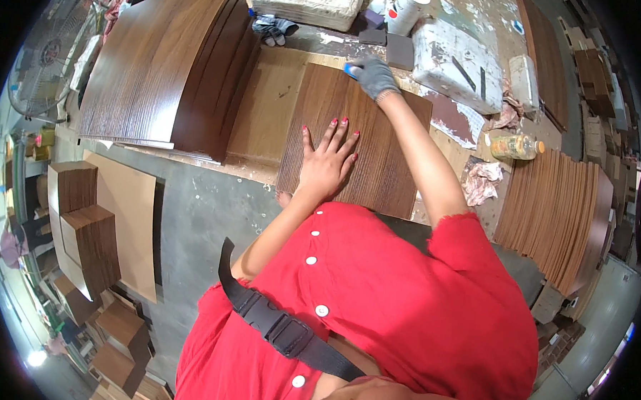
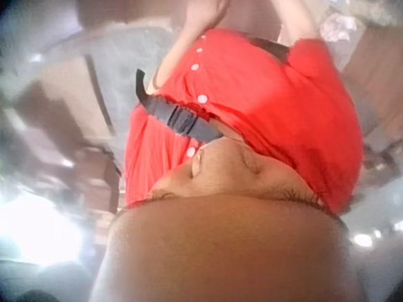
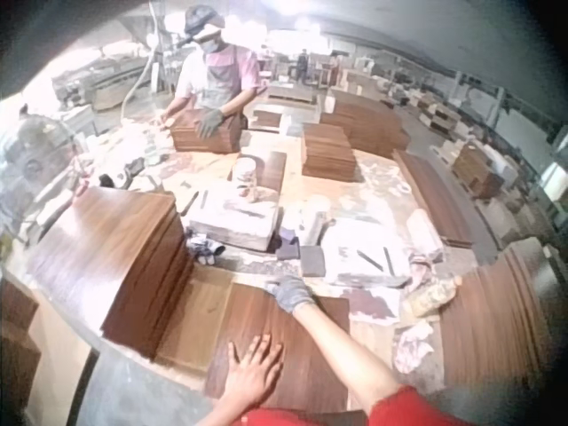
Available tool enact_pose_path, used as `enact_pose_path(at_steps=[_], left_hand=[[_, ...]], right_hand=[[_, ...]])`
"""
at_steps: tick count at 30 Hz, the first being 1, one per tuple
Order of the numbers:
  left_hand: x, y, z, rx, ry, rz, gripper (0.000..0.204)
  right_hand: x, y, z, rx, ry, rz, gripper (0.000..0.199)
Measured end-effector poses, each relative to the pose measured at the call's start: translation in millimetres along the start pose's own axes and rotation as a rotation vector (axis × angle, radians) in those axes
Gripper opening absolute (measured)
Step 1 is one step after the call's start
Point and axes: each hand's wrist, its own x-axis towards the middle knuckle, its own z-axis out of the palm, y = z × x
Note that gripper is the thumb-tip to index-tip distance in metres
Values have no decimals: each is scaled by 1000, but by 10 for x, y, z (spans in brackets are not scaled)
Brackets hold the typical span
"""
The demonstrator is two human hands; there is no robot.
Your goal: The person polishes several flat wooden panels at a factory workbench by hand using a cloth to wipe the surface, then applying a liquid from a bottle, and smooths out the surface with a small hand sander block.
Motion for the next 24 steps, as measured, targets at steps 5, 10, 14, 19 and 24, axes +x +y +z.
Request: enact_pose_path(at_steps=[5,10,14,19,24], left_hand=[[39,35,28,51,-16,10,53],[52,51,2,85,-28,15,51],[54,63,2,102,-35,10,50],[39,54,-5,95,-35,2,49],[65,86,46,87,-29,33,50]], right_hand=[[-574,835,-586,-240,90,121,38],[-623,1023,-602,-245,200,121,35],[-497,617,-295,-218,223,150,32],[-855,800,-631,-231,279,190,27],[-1122,1579,-936,-240,284,340,31]])
